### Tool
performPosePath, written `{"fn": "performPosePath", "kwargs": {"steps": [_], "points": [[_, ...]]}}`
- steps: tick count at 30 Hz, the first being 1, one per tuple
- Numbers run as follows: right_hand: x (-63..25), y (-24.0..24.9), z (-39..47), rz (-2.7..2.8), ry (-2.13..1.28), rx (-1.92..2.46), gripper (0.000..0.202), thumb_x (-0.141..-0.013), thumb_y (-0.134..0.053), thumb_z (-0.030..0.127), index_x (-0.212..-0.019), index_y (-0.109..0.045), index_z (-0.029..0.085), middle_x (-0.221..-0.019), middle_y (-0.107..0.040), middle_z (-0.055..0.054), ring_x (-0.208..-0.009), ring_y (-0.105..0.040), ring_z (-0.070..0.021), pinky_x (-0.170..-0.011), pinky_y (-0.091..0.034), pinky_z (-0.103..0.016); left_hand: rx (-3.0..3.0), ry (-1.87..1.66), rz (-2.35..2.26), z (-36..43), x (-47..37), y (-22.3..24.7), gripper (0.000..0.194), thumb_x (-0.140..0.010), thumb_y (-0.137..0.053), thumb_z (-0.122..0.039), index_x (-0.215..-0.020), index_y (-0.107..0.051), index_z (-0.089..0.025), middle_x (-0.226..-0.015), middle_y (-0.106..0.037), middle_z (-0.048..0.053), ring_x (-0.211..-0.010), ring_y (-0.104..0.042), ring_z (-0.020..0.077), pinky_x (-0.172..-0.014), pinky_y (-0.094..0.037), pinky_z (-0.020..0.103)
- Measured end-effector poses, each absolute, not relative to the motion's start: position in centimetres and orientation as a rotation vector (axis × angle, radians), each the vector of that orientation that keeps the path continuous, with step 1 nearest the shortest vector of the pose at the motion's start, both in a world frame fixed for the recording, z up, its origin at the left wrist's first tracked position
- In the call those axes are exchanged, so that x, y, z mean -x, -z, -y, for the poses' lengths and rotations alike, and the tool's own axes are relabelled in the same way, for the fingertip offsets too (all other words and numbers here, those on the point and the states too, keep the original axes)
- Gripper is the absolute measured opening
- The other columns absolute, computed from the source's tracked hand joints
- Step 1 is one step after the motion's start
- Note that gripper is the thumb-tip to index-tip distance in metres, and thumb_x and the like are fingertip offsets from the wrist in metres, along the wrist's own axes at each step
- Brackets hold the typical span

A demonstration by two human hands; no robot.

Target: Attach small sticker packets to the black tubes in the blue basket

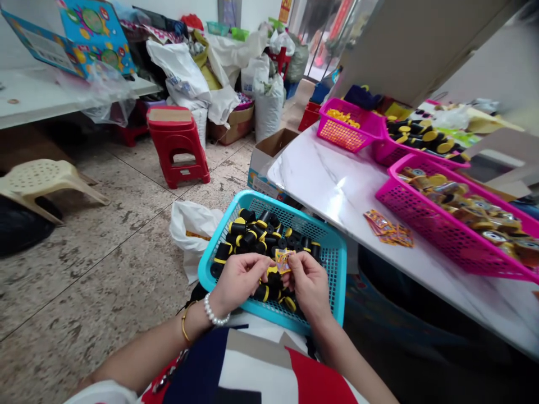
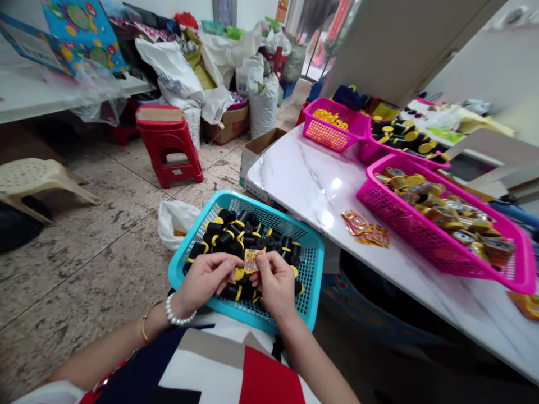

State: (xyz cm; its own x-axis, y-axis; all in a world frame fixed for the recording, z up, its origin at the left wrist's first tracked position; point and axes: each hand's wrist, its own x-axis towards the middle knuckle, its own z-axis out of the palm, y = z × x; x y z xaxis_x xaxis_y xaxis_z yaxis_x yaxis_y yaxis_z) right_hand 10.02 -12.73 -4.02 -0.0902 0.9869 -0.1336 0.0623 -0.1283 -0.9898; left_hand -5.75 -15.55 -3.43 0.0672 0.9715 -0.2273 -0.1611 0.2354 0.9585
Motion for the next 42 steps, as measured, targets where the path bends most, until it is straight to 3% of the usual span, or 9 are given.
{"fn": "performPosePath", "kwargs": {"steps": [8, 12, 22, 27, 33, 36, 42], "points": [[-10.0, 4.9, 13.3, 1.36, -1.157, 1.306, 0.028, -0.086, -0.058, 0.044, -0.071, -0.057, 0.021, -0.055, -0.06, 0.002, -0.046, -0.054, -0.012, -0.042, -0.042, -0.022, -0.832, -1.228, -1.253, 15.4, 5.9, 3.7, 0.029, -0.078, -0.065, -0.043, -0.08, -0.064, -0.014, -0.05, -0.046, -0.006, -0.039, -0.034, 0.0043, -0.038, -0.022, 0.019], [-10.1, 5.3, 13.4, 1.418, -1.07, 1.311, 0.026, -0.087, -0.058, 0.04, -0.07, -0.056, 0.021, -0.055, -0.06, 0.002, -0.047, -0.055, -0.0124, -0.044, -0.044, -0.023, -0.875, -1.117, -1.207, 15.6, 5.9, 3.6, 0.033, -0.08, -0.062, -0.045, -0.08, -0.068, -0.012, -0.053, -0.049, -0.004, -0.04, -0.035, 0.0043, -0.038, -0.022, 0.019], [-10.4, 6.1, 13.9, 1.71, -0.819, 1.183, 0.008, -0.086, -0.059, 0.025, -0.08, -0.063, 0.021, -0.072, -0.064, -0.001, -0.064, -0.06, -0.0155, -0.062, -0.049, -0.028, -0.832, -1.104, -1.232, 15.2, 5.8, 3.5, 0.028, -0.068, -0.074, -0.039, -0.077, -0.071, -0.013, -0.046, -0.047, -0.006, -0.042, -0.033, 0.0048, -0.042, -0.027, 0.02], [-9.9, 5.1, 13.5, 1.761, -0.794, 1.155, 0.007, -0.086, -0.059, 0.023, -0.081, -0.064, 0.021, -0.082, -0.065, -0.004, -0.076, -0.06, -0.0177, -0.07, -0.048, -0.031, -0.739, -1.143, -1.218, 15.1, 6.0, 4.1, 0.029, -0.069, -0.074, -0.04, -0.072, -0.067, -0.012, -0.045, -0.045, -0.007, -0.04, -0.032, 0.0038, -0.039, -0.02, 0.019], [-9.9, 5.0, 13.6, 1.767, -0.792, 1.193, 0.009, -0.087, -0.058, 0.024, -0.08, -0.064, 0.02, -0.08, -0.064, -0.004, -0.074, -0.059, -0.0173, -0.07, -0.048, -0.031, -0.77, -1.128, -1.219, 15.3, 6.0, 4.7, 0.035, -0.075, -0.069, -0.043, -0.09, -0.071, -0.011, -0.043, -0.049, -0.004, -0.038, -0.038, 0.0054, -0.038, -0.023, 0.018], [-10.0, 5.3, 13.6, 1.701, -0.801, 1.179, 0.006, -0.086, -0.059, 0.023, -0.087, -0.064, 0.021, -0.086, -0.065, -0.005, -0.078, -0.06, -0.0178, -0.072, -0.049, -0.031, -0.813, -1.133, -1.235, 15.3, 6.0, 4.5, 0.035, -0.074, -0.07, -0.039, -0.096, -0.073, -0.012, -0.051, -0.054, -0.002, -0.041, -0.039, 0.0057, -0.04, -0.027, 0.019], [-9.5, 5.3, 13.8, 1.765, -0.852, 1.212, 0.007, -0.086, -0.06, 0.024, -0.083, -0.064, 0.021, -0.079, -0.066, -0.003, -0.071, -0.06, -0.0163, -0.067, -0.048, -0.028, -1.06, -1.242, -1.295, 15.4, 6.1, 4.0, 0.015, -0.072, -0.073, -0.031, -0.075, -0.076, -0.016, -0.079, -0.064, 0.005, -0.074, -0.058, 0.0141, -0.067, -0.046, 0.023]]}}
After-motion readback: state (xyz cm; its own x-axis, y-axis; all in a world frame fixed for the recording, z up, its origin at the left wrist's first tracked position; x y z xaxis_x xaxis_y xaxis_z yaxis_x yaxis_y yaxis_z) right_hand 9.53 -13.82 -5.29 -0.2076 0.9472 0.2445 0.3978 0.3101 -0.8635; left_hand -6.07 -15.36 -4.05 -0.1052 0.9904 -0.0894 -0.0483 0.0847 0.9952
